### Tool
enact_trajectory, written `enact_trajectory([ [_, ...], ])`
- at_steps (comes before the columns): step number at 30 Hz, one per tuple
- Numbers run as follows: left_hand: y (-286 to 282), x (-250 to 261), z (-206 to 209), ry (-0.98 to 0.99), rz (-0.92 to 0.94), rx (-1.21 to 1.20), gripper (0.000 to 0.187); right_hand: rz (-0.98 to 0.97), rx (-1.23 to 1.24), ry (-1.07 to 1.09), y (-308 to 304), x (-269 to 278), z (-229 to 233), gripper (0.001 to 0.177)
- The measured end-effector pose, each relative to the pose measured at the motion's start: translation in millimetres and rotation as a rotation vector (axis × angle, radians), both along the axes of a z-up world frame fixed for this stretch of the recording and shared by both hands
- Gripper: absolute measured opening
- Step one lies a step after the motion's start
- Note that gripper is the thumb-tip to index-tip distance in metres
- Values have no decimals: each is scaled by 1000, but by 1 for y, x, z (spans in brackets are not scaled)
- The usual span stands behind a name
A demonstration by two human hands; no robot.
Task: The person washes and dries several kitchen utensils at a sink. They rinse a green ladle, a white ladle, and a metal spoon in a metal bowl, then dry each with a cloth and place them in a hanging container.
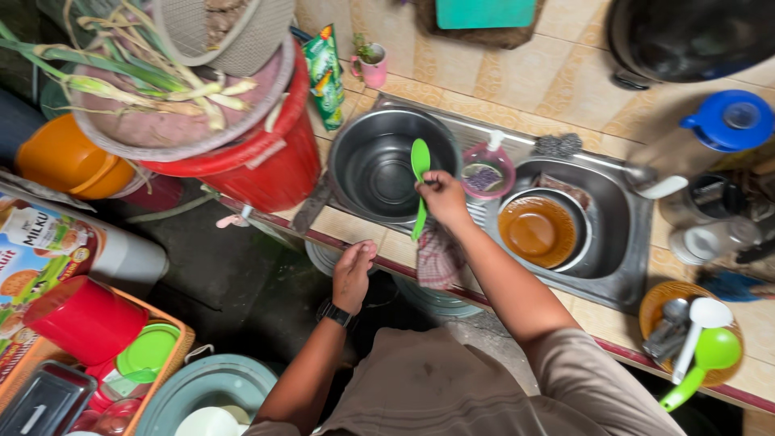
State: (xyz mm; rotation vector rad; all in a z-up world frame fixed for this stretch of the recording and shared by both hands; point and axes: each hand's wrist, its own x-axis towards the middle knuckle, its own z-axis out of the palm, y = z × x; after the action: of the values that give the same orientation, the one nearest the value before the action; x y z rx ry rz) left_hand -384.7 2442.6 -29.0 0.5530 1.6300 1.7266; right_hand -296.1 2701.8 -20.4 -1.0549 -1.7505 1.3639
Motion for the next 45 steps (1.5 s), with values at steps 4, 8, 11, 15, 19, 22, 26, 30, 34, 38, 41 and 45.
enact_trajectory([
  [4, -21, -30, -1, -43, 33, -38, 39, -42, 48, -213, 22, -55, -16, 37],
  [8, -39, -43, -7, -42, 49, -52, 43, -75, 83, -381, 31, -79, -39, 41],
  [11, -48, -49, -15, -25, 90, -90, 41, -56, 94, -511, 38, -87, -60, 42],
  [15, -50, -51, -21, 24, 182, -68, 33, 67, 176, -708, 53, -100, -90, 48],
  [19, -42, -45, -17, 40, 246, -67, 28, 209, 178, -836, 67, -117, -121, 59],
  [22, -32, -36, -10, 70, 269, -90, 27, 387, 263, -876, 70, -127, -143, 69],
  [26, -14, -26, -5, 101, 292, -45, 27, 597, 15, -778, 76, -138, -154, 79],
  [30, 12, -31, -11, 86, 292, -70, 28, 502, -814, -184, 71, -142, -128, 45],
  [34, 63, -59, -27, -42, 173, -84, 36, 373, -1064, -52, 52, -129, -71, 30],
  [38, 145, -97, -44, -332, -20, -172, 36, 468, -895, -16, 31, -106, -16, 20],
  [41, 196, -123, -46, -393, 28, -181, 39, 535, -626, -150, 23, -96, 11, 19],
  [45, 236, -141, -44, -397, 36, 5, 40, 487, -391, -341, 31, -91, 29, 30],
])
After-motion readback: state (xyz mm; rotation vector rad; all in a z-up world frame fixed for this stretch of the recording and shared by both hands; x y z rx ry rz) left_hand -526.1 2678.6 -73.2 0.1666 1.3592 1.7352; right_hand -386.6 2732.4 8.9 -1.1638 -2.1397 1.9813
